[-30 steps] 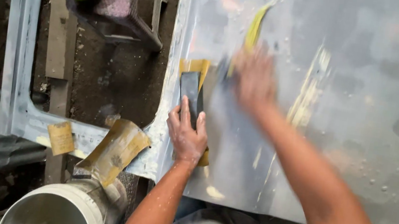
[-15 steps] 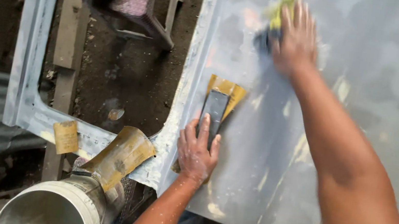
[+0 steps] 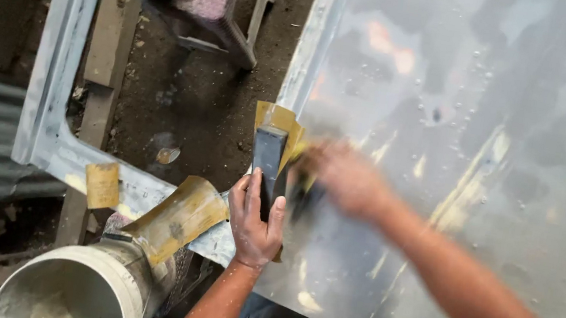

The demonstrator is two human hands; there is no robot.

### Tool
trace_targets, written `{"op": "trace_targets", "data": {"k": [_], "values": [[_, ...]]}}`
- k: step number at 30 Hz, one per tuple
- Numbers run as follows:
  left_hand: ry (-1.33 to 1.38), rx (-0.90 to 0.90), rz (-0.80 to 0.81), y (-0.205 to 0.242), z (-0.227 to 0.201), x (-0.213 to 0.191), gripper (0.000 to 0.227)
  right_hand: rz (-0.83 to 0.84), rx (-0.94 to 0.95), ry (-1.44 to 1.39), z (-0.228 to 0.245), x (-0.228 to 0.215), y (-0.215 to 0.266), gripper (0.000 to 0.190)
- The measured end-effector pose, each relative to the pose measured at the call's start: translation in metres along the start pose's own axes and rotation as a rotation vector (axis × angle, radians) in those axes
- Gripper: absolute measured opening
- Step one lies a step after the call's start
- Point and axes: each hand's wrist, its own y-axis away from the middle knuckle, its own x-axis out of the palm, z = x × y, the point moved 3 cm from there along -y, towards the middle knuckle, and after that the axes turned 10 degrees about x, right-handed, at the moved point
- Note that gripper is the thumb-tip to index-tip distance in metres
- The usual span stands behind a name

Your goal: The person sands a large, flat, metallic car part using a sanding block and a yellow cloth. They repeatedly wipe the surface with the cloth and sand different sections of the panel, which is resting on a support structure.

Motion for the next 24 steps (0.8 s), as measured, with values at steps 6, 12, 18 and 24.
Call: {"op": "trace_targets", "data": {"k": [6,12,18,24], "values": [[0.020,-0.063,-0.020,0.015,0.008,-0.012,0.061,-0.439,0.449,-0.220,-0.158,-0.047,-0.086,0.073],[0.035,-0.139,-0.077,0.033,0.016,-0.017,0.063,-0.419,0.422,-0.183,-0.071,-0.045,-0.098,0.055],[0.052,-0.153,-0.120,0.021,0.011,-0.032,0.064,-0.430,0.112,-0.175,0.066,0.058,-0.045,0.046],[0.019,-0.092,-0.147,0.023,0.003,-0.038,0.061,-0.057,-0.037,-0.059,0.148,0.060,0.014,0.065]]}}
